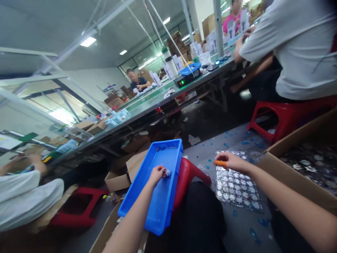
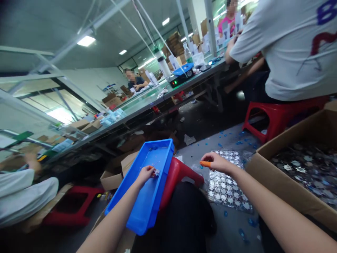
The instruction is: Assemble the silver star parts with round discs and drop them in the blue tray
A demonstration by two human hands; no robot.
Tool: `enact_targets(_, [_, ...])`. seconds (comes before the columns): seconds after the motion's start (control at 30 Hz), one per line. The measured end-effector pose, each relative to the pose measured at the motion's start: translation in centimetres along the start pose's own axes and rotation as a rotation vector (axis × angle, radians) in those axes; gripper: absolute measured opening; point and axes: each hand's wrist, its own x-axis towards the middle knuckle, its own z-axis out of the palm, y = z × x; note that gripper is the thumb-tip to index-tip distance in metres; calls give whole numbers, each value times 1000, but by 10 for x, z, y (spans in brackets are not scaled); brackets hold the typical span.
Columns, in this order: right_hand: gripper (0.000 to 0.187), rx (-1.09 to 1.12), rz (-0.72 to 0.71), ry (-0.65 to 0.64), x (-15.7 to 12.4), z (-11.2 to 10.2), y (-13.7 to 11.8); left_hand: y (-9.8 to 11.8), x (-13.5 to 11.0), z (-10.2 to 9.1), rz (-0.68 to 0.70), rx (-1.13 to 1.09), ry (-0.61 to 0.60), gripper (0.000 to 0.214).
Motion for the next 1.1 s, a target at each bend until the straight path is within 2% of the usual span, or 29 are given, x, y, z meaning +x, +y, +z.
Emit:
enact_targets(0.17, [47,-38,32,6,4,2,9,-9,23,-20,33,271,114,23])
enact_targets(0.3, [46,-72,48,4,4,6,16,0,54,-32,117,343,187,27])
enact_targets(0.4, [47,-96,69,20,4,11,21,13,88,-25,164,333,225,36])
enact_targets(0.57, [41,-139,31,23,4,14,22,24,140,-5,122,300,250,49])
enact_targets(0.73, [41,-162,46,14,5,9,24,20,161,-1,122,279,253,47])
enact_targets(0.83, [41,-166,49,12,4,7,24,22,161,-7,171,257,250,42])
enact_targets(0.93, [40,-159,31,16,3,8,19,33,146,-17,257,215,272,44])
enact_targets(1.03, [38,-149,9,8,0,13,10,51,103,-32,413,147,278,50])
enact_targets(1.1, [38,-134,-6,10,-4,19,1,62,55,-44,537,102,265,53])
